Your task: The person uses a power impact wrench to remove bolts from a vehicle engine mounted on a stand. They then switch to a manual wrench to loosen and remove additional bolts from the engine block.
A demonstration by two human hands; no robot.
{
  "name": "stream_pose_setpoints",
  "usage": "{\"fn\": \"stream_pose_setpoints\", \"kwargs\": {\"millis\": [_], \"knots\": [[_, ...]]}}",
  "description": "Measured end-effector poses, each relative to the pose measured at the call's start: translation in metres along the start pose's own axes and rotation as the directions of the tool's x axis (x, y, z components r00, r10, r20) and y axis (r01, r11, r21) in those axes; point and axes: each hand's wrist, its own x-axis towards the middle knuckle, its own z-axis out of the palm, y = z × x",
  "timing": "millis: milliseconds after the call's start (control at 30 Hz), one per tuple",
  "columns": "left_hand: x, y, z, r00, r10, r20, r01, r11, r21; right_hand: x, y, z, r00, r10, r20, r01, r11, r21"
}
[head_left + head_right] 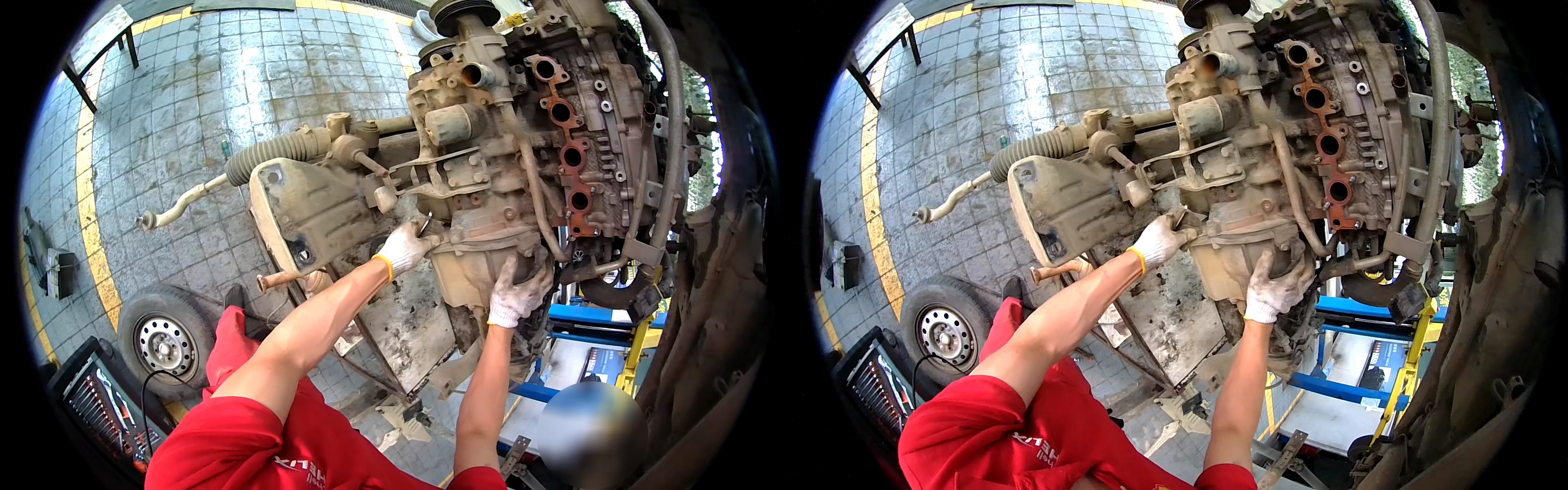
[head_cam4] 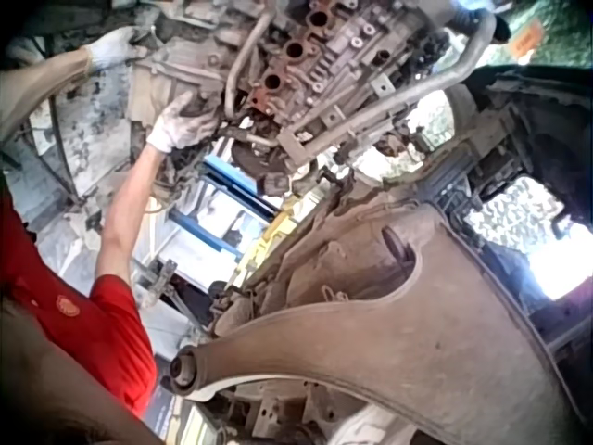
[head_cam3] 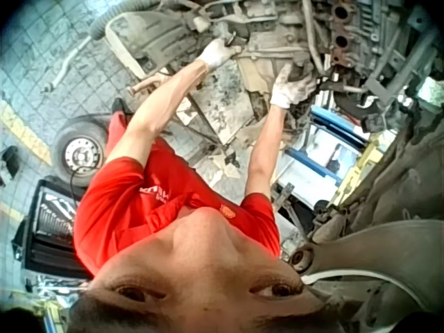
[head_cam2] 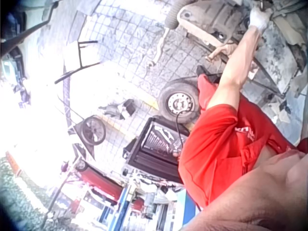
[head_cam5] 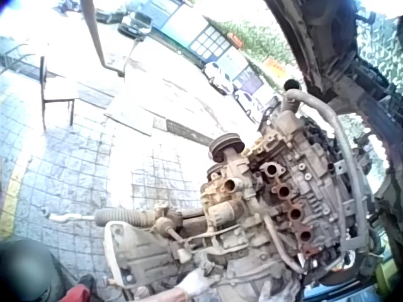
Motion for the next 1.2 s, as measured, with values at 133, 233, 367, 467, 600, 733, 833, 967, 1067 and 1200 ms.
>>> {"fn": "stream_pose_setpoints", "kwargs": {"millis": [133,233,367,467,600,733,833,967,1067,1200], "knots": [[0.002,0.008,0.011,0.987,-0.026,-0.157,0.056,0.980,0.192,-0.001,0.000,0.000,1.000,0.013,0.011,-0.013,1.000,-0.010],[-0.012,0.018,0.013,0.990,-0.101,-0.099,0.123,0.961,0.248,-0.007,0.005,0.000,0.999,0.049,0.014,-0.050,0.998,0.042],[0.000,-0.023,0.008,0.997,0.073,-0.026,-0.076,0.989,-0.131,0.002,0.000,0.004,1.000,0.027,0.002,-0.027,0.999,0.023],[-0.009,0.005,0.003,0.998,0.015,-0.069,-0.010,0.997,0.078,-0.006,0.006,0.004,0.999,0.037,0.015,-0.037,0.999,0.008],[-0.019,0.040,-0.007,0.976,-0.211,0.053,0.203,0.971,0.124,-0.008,0.009,-0.001,0.999,0.046,0.027,-0.046,0.999,-0.008],[0.004,0.023,-0.004,0.993,-0.059,-0.106,0.090,0.944,0.318,0.000,-0.003,0.002,0.999,0.036,-0.004,-0.036,0.999,0.012],[-0.004,0.034,-0.005,0.981,-0.195,-0.019,0.184,0.882,0.434,-0.003,0.002,0.001,0.999,0.036,0.000,-0.036,0.999,0.029],[-0.008,0.001,-0.008,0.992,0.015,0.125,-0.047,0.966,0.255,-0.002,0.000,-0.001,1.000,0.025,0.005,-0.025,1.000,0.007],[-0.001,0.002,-0.011,0.990,0.069,0.122,-0.114,0.903,0.415,0.000,-0.001,0.001,1.000,0.010,-0.022,-0.009,0.999,0.045],[0.000,0.032,-0.012,0.995,-0.043,0.089,-0.008,0.860,0.510,-0.003,0.000,0.002,1.000,0.012,-0.011,-0.011,0.999,0.038]]}}
